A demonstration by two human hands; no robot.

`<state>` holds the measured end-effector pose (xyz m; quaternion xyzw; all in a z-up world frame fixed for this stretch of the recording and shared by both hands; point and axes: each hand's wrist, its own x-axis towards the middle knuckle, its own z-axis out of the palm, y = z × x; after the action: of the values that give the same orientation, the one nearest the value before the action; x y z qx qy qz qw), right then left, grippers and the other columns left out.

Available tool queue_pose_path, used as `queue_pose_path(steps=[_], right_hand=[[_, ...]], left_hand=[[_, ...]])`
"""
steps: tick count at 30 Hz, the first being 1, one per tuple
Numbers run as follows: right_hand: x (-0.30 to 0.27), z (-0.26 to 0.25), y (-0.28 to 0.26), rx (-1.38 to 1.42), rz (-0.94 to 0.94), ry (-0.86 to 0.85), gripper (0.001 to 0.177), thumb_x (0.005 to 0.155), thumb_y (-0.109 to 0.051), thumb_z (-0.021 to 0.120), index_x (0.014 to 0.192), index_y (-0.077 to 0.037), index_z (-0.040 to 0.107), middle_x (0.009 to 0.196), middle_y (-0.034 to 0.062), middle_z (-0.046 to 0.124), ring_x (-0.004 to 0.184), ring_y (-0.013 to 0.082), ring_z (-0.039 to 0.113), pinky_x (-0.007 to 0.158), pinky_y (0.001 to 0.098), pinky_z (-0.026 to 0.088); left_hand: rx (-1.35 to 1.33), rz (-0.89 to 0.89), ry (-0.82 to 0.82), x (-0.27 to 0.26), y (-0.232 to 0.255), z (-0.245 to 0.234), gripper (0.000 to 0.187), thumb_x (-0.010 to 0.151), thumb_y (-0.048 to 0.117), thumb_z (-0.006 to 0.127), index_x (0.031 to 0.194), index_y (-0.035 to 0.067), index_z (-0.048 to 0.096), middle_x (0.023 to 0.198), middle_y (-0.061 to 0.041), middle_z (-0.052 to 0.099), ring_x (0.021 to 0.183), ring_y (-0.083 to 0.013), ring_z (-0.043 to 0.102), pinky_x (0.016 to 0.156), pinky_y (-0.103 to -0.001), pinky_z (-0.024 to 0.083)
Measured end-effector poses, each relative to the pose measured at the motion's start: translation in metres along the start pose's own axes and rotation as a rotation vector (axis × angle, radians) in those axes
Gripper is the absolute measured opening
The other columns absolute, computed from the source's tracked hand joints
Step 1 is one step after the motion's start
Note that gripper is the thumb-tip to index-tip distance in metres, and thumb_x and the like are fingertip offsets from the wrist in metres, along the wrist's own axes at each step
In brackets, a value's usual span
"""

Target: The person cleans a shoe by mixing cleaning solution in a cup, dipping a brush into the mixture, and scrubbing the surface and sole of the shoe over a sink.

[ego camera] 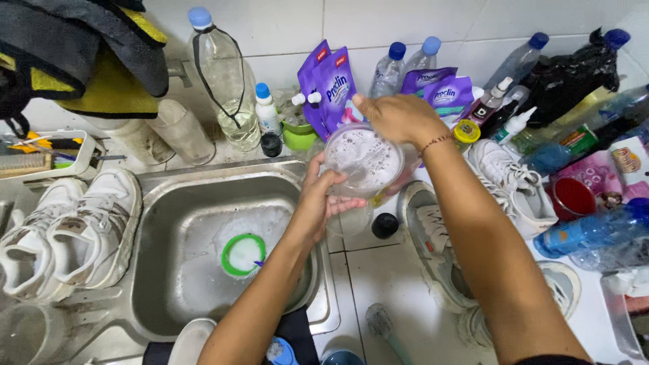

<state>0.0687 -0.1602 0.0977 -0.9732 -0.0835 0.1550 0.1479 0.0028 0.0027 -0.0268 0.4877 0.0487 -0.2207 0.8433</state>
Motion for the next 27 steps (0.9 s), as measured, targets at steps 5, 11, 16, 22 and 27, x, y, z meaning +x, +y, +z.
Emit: queue_pose_path(steps=[5,11,16,22,27], right_hand=[[0.002,-0.004,0.004,0.008,-0.010,-0.016,0.094,0.102,-0.063,0.004,0.128,0.005,0.063,0.131,0.0347,0.059,0.134,0.0506,0.045,0.115,0.0637,0.030],[-0.006,-0.003,0.003,0.059,0.036,0.067,0.097,0.099,-0.067,0.000,0.131,-0.002,0.064,0.130,0.0295,0.061,0.132,0.0482,0.048,0.112,0.0623,0.032],[0.008,0.007,0.017,-0.012,0.044,0.011,0.095,0.099,-0.068,0.002,0.133,-0.004,0.064,0.131,0.0297,0.061,0.132,0.0477,0.050,0.112,0.0621,0.034],[0.016,0.000,0.016,0.063,0.009,0.133,0.084,0.104,-0.062,0.011,0.135,-0.002,0.061,0.130,0.0337,0.059,0.131,0.0531,0.047,0.112,0.0654,0.030],[0.027,0.011,0.034,0.041,0.011,0.130,0.086,0.104,-0.063,0.010,0.127,-0.002,0.066,0.127,0.0330,0.062,0.129,0.0529,0.049,0.111,0.0649,0.032]], left_hand=[[-0.001,0.003,-0.012,-0.005,0.003,0.004,0.076,0.082,0.024,0.061,0.151,0.023,0.029,0.124,-0.022,0.040,0.078,-0.0433,0.073,0.078,-0.035,0.062],[-0.004,-0.012,-0.009,-0.010,0.004,0.007,0.076,0.081,0.025,0.062,0.151,0.024,0.031,0.126,-0.023,0.041,0.081,-0.0436,0.072,0.080,-0.035,0.062],[-0.002,0.000,-0.026,-0.002,0.000,0.001,0.071,0.083,0.024,0.061,0.148,0.026,0.033,0.127,-0.023,0.040,0.080,-0.0430,0.073,0.080,-0.034,0.062],[0.008,-0.018,-0.020,-0.002,0.000,0.000,0.072,0.082,0.024,0.061,0.148,0.026,0.033,0.128,-0.023,0.041,0.082,-0.0424,0.073,0.082,-0.034,0.062],[-0.003,0.002,-0.012,0.002,0.003,0.001,0.074,0.081,0.024,0.062,0.149,0.026,0.032,0.125,-0.022,0.042,0.081,-0.0434,0.073,0.081,-0.035,0.062]])
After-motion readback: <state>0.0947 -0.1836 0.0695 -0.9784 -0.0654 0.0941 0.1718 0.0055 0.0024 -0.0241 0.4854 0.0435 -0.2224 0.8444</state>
